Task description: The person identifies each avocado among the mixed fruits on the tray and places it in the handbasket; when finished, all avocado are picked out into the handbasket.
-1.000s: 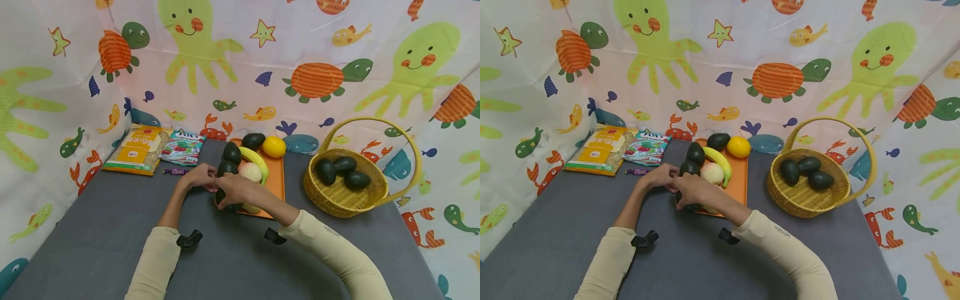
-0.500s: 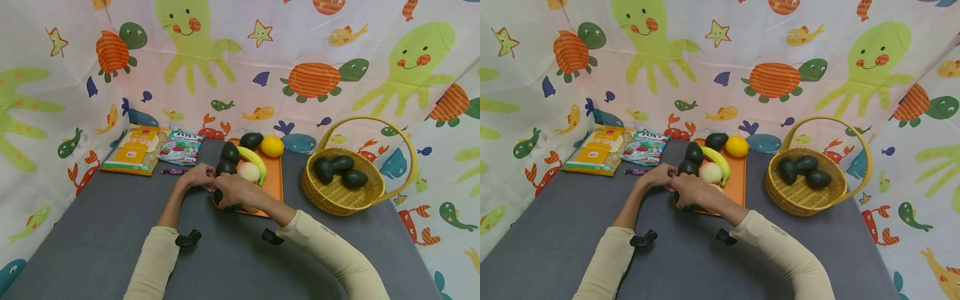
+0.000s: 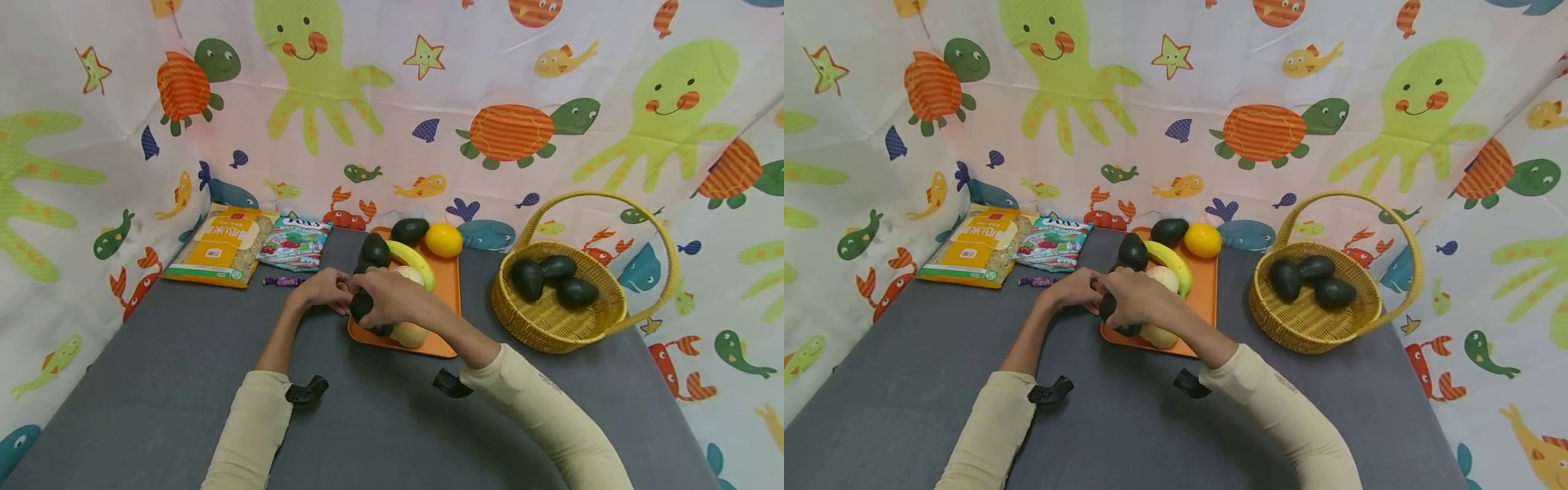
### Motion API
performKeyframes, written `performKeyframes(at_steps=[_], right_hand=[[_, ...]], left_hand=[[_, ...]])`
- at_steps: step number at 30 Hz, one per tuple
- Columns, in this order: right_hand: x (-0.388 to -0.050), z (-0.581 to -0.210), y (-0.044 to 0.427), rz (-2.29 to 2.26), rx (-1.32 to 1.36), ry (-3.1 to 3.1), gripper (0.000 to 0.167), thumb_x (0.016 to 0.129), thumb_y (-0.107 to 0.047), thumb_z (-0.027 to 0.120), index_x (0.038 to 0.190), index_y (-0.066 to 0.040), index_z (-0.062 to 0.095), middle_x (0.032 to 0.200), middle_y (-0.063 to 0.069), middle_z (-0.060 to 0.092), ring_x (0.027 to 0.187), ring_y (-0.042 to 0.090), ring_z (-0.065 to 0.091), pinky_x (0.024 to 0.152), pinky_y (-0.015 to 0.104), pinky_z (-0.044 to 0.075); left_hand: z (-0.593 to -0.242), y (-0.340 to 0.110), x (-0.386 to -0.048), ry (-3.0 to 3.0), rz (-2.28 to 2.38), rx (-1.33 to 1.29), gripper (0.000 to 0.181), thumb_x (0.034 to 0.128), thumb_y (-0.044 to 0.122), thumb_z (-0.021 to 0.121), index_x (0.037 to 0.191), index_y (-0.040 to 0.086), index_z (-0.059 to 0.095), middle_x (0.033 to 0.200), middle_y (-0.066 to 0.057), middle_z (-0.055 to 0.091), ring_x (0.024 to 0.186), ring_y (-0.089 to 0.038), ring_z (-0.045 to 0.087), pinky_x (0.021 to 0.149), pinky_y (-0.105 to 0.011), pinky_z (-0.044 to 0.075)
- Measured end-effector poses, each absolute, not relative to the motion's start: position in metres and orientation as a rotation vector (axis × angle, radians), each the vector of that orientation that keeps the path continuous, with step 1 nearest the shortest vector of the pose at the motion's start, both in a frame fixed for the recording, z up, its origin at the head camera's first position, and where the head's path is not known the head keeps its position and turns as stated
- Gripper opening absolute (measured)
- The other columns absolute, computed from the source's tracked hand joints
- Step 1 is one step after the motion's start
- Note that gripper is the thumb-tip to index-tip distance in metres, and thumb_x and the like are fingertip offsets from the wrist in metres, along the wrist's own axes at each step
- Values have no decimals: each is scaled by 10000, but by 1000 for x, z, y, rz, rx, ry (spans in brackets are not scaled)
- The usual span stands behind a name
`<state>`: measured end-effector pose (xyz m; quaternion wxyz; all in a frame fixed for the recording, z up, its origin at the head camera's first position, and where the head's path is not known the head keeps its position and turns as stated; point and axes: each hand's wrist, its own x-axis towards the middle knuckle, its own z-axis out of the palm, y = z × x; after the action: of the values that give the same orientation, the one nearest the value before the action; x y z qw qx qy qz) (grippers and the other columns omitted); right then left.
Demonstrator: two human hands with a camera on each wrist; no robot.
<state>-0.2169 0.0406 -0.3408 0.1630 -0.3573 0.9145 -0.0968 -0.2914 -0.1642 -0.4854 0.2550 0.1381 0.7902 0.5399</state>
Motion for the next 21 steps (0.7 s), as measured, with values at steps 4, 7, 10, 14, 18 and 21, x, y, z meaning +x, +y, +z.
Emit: performKeyframes(at_steps=[4, 7, 10, 14, 18, 21], right_hand=[[-218, -335, 50, -318, -1047, 2626, 531, 869, -252, 853, 1328, -76, 652, 1263, 144, 665, 1062, 270, 634, 925, 383, 610], [-218, -330, 59, -358, -1062, 2632, 523, 867, -239, 853, 1316, -56, 656, 1258, 154, 675, 1072, 276, 640, 954, 387, 606], [-219, -324, 70, -413, -1071, 2639, 521, 860, -215, 861, 1304, -32, 658, 1270, 160, 685, 1116, 292, 649, 1009, 408, 596], [-221, -314, 87, -462, -1067, 2680, 524, 836, -197, 875, 1277, -14, 660, 1274, 159, 696, 1151, 309, 652, 1036, 436, 585], [-221, -303, 106, -514, -1002, 2725, 510, 820, -194, 871, 1255, -30, 660, 1249, 157, 693, 1107, 307, 643, 959, 438, 598], [-222, -297, 125, -566, -949, 2757, 512, 817, -182, 865, 1260, -27, 660, 1235, 170, 687, 1102, 323, 641, 913, 450, 602]], left_hand=[[-486, -163, -291, 2143, 1466, 375, 195, 964, 129, 702, 1066, -35, 678, 792, -54, 754, 666, -125, 750, 678, -295, 663], [-487, -162, -291, 2147, 1469, 371, 130, 946, 89, 688, 1004, -25, 663, 797, -58, 757, 657, -119, 749, 663, -285, 660], [-489, -161, -291, 2135, 1478, 372, 133, 939, 73, 687, 1018, -32, 668, 826, -64, 764, 663, -117, 751, 663, -281, 661], [-489, -162, -290, 2130, 1494, 382, 206, 934, 82, 704, 1092, -48, 682, 858, -79, 762, 677, -125, 753, 676, -292, 665], [-489, -163, -290, 2139, 1498, 395, 254, 924, 93, 715, 1129, -54, 685, 872, -90, 763, 684, -134, 756, 682, -303, 669], [-490, -163, -291, 2131, 1498, 397, 265, 924, 102, 717, 1134, -55, 683, 883, -97, 765, 692, -138, 760, 691, -310, 671]])
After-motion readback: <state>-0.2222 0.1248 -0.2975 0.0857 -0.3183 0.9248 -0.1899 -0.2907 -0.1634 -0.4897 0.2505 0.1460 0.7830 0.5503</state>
